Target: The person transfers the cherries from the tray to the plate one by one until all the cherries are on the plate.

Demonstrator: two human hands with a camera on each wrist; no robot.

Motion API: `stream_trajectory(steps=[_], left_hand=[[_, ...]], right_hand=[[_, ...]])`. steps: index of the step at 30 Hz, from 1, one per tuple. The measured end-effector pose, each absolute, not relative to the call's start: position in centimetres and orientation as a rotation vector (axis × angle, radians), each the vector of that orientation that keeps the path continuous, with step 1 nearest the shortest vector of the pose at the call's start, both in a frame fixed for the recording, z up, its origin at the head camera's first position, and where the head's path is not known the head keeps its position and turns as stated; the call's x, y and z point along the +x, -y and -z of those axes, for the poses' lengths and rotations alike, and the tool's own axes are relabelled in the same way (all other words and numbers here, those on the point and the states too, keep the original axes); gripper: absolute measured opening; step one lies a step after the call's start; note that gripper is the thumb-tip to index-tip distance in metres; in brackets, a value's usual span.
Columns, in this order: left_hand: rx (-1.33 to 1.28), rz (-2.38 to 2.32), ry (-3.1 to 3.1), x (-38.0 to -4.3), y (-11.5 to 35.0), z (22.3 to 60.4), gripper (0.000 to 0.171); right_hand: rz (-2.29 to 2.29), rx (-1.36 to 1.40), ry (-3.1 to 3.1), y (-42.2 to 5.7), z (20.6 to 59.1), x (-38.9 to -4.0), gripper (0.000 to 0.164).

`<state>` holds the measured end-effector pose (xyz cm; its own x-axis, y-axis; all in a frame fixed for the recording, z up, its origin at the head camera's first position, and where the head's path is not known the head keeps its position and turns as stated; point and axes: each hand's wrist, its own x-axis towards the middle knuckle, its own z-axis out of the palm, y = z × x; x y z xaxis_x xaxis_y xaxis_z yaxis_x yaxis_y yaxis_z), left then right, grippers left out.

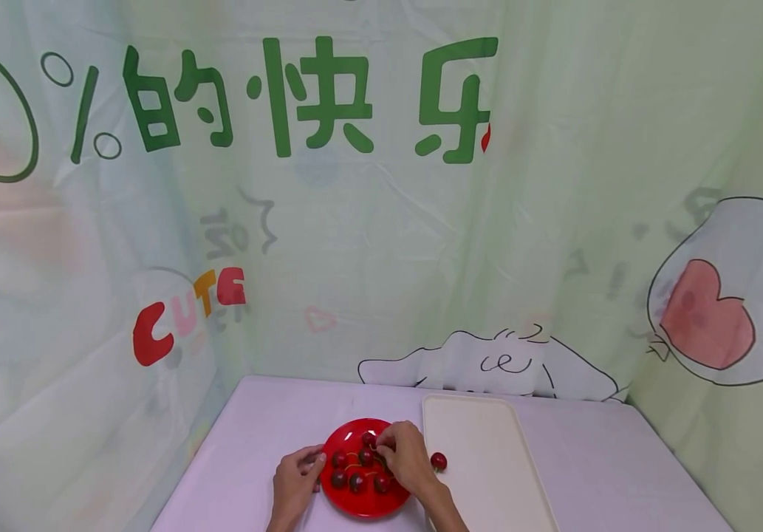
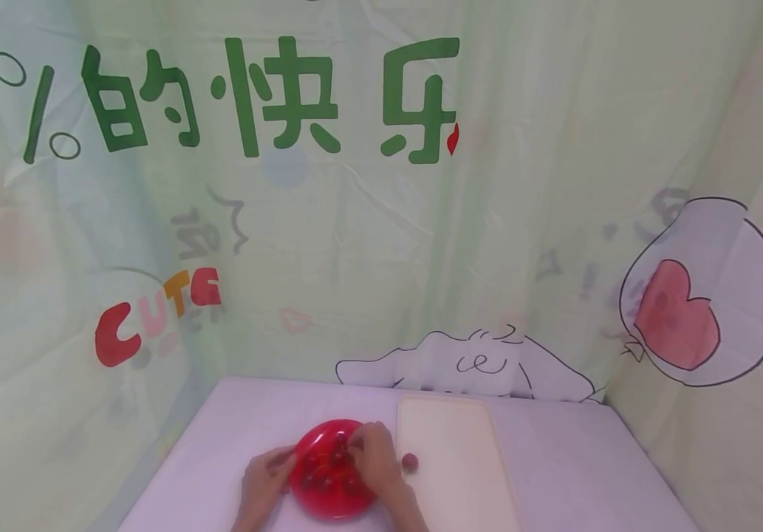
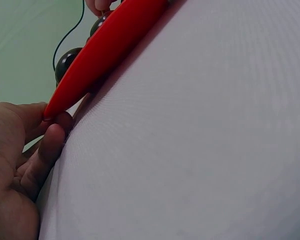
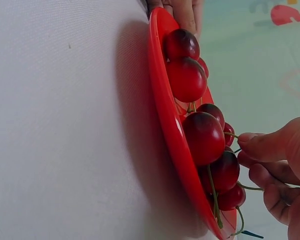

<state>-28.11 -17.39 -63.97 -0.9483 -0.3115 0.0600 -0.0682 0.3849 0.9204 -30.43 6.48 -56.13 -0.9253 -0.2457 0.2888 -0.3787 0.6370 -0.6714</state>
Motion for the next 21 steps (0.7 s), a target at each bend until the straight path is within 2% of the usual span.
stream_trajectory(steps=[10,21], left_hand=[[0.333,1.587,2.422,-28.2,17.3,64.1,0.029],[0.264,1.623,2.416,-27.4,17.6,63.1,0.030]], right_hand=[[-1.092,0.532,2.676,-6.4,55.9,-30.1,0.011],[-1.179,0.544,2.637,-7.0,55.3,-29.5,0.019]])
